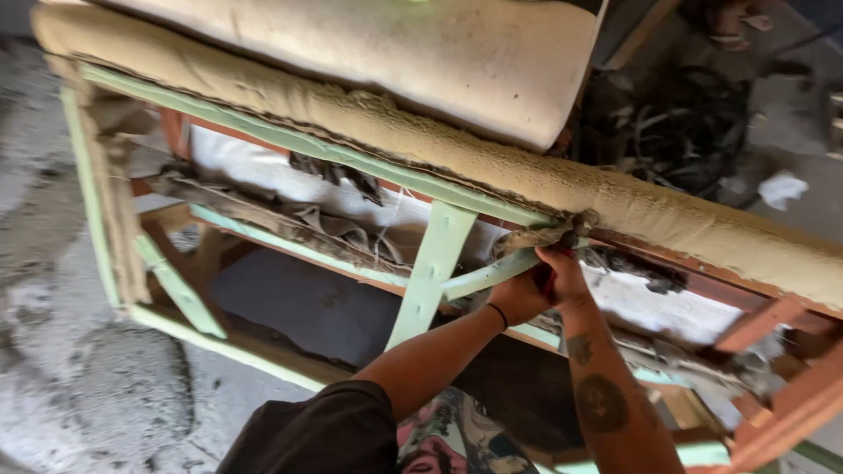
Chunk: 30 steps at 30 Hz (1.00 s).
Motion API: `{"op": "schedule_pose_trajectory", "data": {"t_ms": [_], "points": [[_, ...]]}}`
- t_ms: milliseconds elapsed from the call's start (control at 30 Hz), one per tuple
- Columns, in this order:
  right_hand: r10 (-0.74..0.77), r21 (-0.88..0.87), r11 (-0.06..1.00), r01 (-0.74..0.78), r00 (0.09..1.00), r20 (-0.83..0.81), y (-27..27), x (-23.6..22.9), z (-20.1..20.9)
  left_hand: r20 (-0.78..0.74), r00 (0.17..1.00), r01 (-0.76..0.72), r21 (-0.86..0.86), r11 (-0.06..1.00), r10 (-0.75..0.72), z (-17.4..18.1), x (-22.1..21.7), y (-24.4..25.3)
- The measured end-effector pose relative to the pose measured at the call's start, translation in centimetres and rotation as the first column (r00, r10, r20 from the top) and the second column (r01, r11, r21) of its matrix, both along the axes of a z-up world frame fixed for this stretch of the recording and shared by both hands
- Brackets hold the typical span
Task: The person uses pliers to pull and remove fabric and staples from the wooden frame of a sofa. They work along the edge of the frame, detaching the material from the wood and foam.
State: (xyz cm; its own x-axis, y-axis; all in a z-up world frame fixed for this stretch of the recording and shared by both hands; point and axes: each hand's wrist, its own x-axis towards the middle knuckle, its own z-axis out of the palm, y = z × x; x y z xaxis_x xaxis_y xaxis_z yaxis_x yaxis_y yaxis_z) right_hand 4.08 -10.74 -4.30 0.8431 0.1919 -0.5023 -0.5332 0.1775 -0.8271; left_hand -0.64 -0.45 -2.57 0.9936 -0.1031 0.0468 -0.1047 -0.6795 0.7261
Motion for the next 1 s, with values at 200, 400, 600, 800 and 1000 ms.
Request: {"op": "schedule_pose_trajectory", "data": {"t_ms": [200,400,600,800,1000], "points": [[0.539,-0.968,0.228,-0.106,0.841,0.035,-6.8,-4.0,-10.6,-0.188,0.933,0.119,-0.645,0.755,-0.308,-7.8,-1.7,-2.0],[-0.066,-0.953,0.302,-0.009,0.997,-0.03,1.9,-5.7,-0.9,-0.19,0.705,-0.358,-0.927,-0.112,-0.684,-22.1,-3.9,-7.7],[-0.012,-0.924,0.368,-0.108,0.993,-0.121,1.2,-5.1,1.2,-0.145,0.749,-0.138,-0.988,0.062,-0.647,-12.3,-2.7,-3.0],[-0.065,-0.456,0.89,0.015,0.994,-0.093,-0.8,-5.9,-1.6,-0.441,0.834,-0.254,-0.841,0.477,-0.333,-4.3,-6.3,2.4],[-0.042,0.186,0.982,0.022,0.993,0.106,0.0,-8.6,-1.2,-0.312,0.944,-0.268,-0.528,0.806,0.109,0.0,-10.7,5.8]]}}
